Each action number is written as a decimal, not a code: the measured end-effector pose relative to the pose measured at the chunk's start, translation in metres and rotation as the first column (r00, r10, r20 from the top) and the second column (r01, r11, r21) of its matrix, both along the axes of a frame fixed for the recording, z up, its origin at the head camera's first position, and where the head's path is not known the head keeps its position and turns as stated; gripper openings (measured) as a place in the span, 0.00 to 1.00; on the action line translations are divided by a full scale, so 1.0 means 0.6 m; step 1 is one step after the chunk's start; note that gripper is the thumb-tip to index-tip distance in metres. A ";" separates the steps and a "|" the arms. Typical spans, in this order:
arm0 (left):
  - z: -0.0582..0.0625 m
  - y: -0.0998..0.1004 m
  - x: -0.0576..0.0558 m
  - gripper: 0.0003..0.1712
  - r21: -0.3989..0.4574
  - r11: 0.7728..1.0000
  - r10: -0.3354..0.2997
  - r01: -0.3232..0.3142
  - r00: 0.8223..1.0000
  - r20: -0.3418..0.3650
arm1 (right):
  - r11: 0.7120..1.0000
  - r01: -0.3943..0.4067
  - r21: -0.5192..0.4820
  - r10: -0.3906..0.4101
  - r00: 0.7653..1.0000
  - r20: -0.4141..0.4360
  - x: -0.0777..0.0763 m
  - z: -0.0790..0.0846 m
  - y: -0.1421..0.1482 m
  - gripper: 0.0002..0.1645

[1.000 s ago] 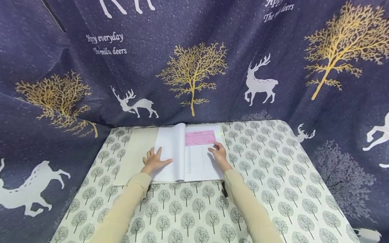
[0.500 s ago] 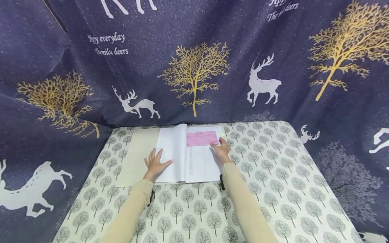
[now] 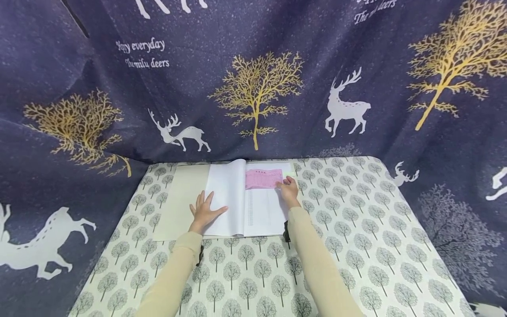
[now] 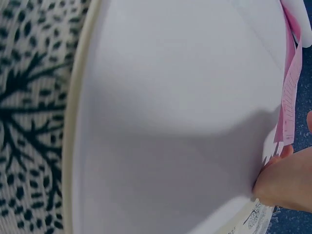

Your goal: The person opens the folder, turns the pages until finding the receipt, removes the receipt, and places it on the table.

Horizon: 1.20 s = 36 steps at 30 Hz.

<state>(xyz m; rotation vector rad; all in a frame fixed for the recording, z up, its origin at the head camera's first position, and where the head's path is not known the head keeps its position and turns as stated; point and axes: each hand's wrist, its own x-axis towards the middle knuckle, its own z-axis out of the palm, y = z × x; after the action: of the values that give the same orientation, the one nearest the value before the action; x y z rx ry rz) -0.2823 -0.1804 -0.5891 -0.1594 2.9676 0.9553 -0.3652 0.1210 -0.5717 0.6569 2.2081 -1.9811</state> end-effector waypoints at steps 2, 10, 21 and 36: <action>0.003 0.001 0.001 0.54 0.006 1.000 0.002 -0.002 1.000 -0.004 | 0.997 0.031 -0.067 -0.036 0.996 -0.078 -0.025 -0.038 0.009 0.41; -0.001 0.002 0.001 0.54 0.017 1.000 0.008 -0.008 1.000 0.002 | 0.987 0.135 -0.084 -0.141 0.987 -0.072 0.003 0.002 0.008 0.30; 0.009 0.002 0.001 0.55 0.024 1.000 0.008 -0.009 1.000 0.029 | 0.997 0.055 0.056 -0.053 0.998 -0.040 0.020 0.021 0.014 0.24; 0.005 0.002 0.001 0.55 0.031 1.000 0.006 -0.006 1.000 0.022 | 0.975 0.187 -0.117 -0.191 0.981 -0.020 0.038 0.024 0.090 0.26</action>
<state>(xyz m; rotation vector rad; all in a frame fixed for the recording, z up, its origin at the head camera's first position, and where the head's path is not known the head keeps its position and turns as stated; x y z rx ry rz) -0.2814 -0.1792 -0.5863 -0.1768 2.9331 0.9926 -0.3426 0.1748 -0.5571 0.8550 2.0990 -2.2030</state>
